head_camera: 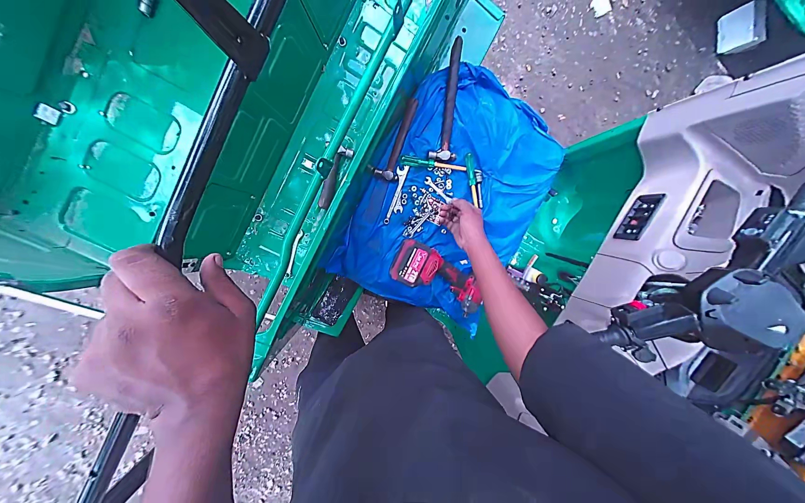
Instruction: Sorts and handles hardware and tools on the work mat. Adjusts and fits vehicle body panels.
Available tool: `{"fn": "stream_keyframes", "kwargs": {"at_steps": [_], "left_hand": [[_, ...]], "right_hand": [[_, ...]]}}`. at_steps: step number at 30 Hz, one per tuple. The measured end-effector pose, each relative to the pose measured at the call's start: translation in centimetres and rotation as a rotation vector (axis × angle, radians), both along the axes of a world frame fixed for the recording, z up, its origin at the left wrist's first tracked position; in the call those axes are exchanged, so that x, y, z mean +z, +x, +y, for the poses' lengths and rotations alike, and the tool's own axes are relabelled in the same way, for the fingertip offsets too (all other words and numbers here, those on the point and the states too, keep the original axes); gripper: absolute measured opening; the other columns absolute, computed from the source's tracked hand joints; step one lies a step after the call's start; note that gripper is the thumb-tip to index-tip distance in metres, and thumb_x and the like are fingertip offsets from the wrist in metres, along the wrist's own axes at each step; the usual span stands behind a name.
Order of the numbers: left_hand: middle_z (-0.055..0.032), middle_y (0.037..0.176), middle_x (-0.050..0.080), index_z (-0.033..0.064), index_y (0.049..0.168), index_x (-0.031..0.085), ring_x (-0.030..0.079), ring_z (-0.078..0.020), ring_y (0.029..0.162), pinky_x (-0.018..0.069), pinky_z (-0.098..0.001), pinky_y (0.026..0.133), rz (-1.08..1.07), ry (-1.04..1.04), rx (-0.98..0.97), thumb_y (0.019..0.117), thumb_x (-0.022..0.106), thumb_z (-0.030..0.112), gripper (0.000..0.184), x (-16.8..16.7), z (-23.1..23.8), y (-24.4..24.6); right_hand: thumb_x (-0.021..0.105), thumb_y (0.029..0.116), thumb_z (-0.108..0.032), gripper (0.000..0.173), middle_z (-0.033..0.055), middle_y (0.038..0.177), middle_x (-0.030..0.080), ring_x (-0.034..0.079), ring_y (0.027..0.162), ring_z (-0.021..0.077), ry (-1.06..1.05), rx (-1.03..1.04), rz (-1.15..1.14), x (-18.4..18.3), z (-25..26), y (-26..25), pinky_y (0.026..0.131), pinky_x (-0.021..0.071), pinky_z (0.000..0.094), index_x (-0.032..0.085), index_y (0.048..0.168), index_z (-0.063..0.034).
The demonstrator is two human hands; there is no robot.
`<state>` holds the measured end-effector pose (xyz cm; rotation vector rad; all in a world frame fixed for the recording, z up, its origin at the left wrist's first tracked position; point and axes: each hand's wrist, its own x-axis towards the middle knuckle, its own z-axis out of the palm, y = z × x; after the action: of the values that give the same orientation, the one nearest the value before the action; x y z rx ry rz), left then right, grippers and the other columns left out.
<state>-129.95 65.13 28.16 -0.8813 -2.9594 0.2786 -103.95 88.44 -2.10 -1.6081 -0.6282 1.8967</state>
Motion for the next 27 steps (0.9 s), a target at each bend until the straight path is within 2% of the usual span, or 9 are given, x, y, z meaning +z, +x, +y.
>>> {"fn": "stream_keyframes", "kwargs": {"at_steps": [2,6,9,12,14,16,18,22,27], "left_hand": [[-0.0294,0.107,0.060,0.0016,0.127,0.046,0.066,-0.0516,0.089,0.0477,-0.0682,0.063,0.003,0.006,-0.009,0.1038,0.046,0.045,0.050,-0.1,0.1,0.0],[-0.0288,0.123,0.059,0.0058,0.141,0.044,0.065,-0.0506,0.101,0.0487,-0.0682,0.070,-0.023,0.118,-0.096,0.0980,0.052,0.050,0.062,0.1,-0.6,-0.1],[-0.0226,0.150,0.048,0.0091,0.143,0.051,0.047,-0.0410,0.139,0.0421,-0.0562,0.110,-0.055,0.434,-0.345,0.0968,0.063,0.041,0.057,0.7,-2.2,1.1],[-0.0209,0.140,0.059,0.0070,0.126,0.067,0.050,-0.0372,0.138,0.0421,-0.0531,0.113,-0.363,0.792,-0.598,0.1018,0.059,0.025,0.031,-1.9,-2.3,5.9],[-0.0123,0.138,0.062,0.0049,0.128,0.067,0.056,-0.0231,0.133,0.0489,-0.0411,0.110,-0.974,0.834,-0.398,0.1090,0.042,0.024,0.037,-5.1,-1.8,10.0],[-0.0143,0.134,0.065,-0.0034,0.133,0.059,0.065,-0.0225,0.122,0.0534,-0.0403,0.106,-1.730,0.896,0.221,0.1130,0.024,0.026,0.050,-8.9,-0.7,11.8],[-0.0168,0.117,0.068,0.0019,0.130,0.055,0.071,-0.0268,0.103,0.0585,-0.0444,0.093,-2.104,0.939,0.802,0.1125,0.013,0.044,0.062,-11.9,0.6,11.7],[-0.0118,0.097,0.070,0.0073,0.109,0.056,0.072,-0.0213,0.086,0.0614,-0.0375,0.077,-2.126,0.978,1.134,0.1129,0.023,0.041,0.048,-14.3,1.4,11.5],[-0.0029,0.069,0.057,0.0097,0.089,0.052,0.056,-0.0128,0.054,0.0528,-0.0278,0.053,-1.825,0.875,1.032,0.1129,0.034,0.035,0.039,-19.5,3.5,10.6]], "right_hand": [[0.047,0.1023,-0.010,0.015,0.0140,0.099,0.069,0.071,0.085,0.0238,-0.103,-0.124,0.155,1.4,-1.2,1.5,0.080,0.0609,0.0409,0.054,0.112,-0.0014],[0.052,0.0956,0.012,0.022,0.0137,0.099,0.069,0.071,0.083,0.0219,-0.036,0.070,0.012,5.4,-3.9,3.4,0.080,0.0632,0.0375,0.062,0.113,0.0031],[0.061,0.0966,0.008,0.018,0.0154,0.103,0.073,0.075,0.085,0.0233,0.102,0.398,-0.107,10.6,-6.1,3.5,0.081,0.0646,0.0391,0.068,0.112,0.0026],[0.068,0.0967,-0.002,0.010,0.0096,0.095,0.077,0.076,0.080,0.0199,0.303,0.697,-0.207,15.5,-8.0,2.7,0.078,0.0668,0.0387,0.073,0.105,-0.0026],[0.066,0.0985,-0.008,0.011,0.0008,0.092,0.077,0.074,0.081,0.0105,0.453,0.854,-0.266,18.5,-9.8,1.7,0.078,0.0646,0.0314,0.075,0.103,-0.0091],[0.062,0.1000,-0.012,0.016,0.0009,0.101,0.075,0.071,0.092,0.0081,0.579,0.961,-0.301,20.8,-11.9,0.3,0.087,0.0606,0.0273,0.076,0.107,-0.0101],[0.056,0.1017,-0.011,0.026,0.0104,0.121,0.070,0.067,0.113,0.0169,0.661,1.094,-0.377,21.9,-13.5,-1.0,0.100,0.0542,0.0304,0.072,0.121,-0.0062],[0.048,0.1049,-0.008,0.032,0.0170,0.139,0.062,0.062,0.128,0.0232,0.717,1.199,-0.388,20.5,-15.1,-1.7,0.109,0.0506,0.0330,0.066,0.130,-0.0014],[0.060,0.1001,-0.012,0.019,0.0054,0.106,0.075,0.071,0.096,0.0100,0.654,0.951,-0.283,17.0,-11.8,-1.2,0.090,0.0597,0.0271,0.076,0.109,-0.0066]]}}
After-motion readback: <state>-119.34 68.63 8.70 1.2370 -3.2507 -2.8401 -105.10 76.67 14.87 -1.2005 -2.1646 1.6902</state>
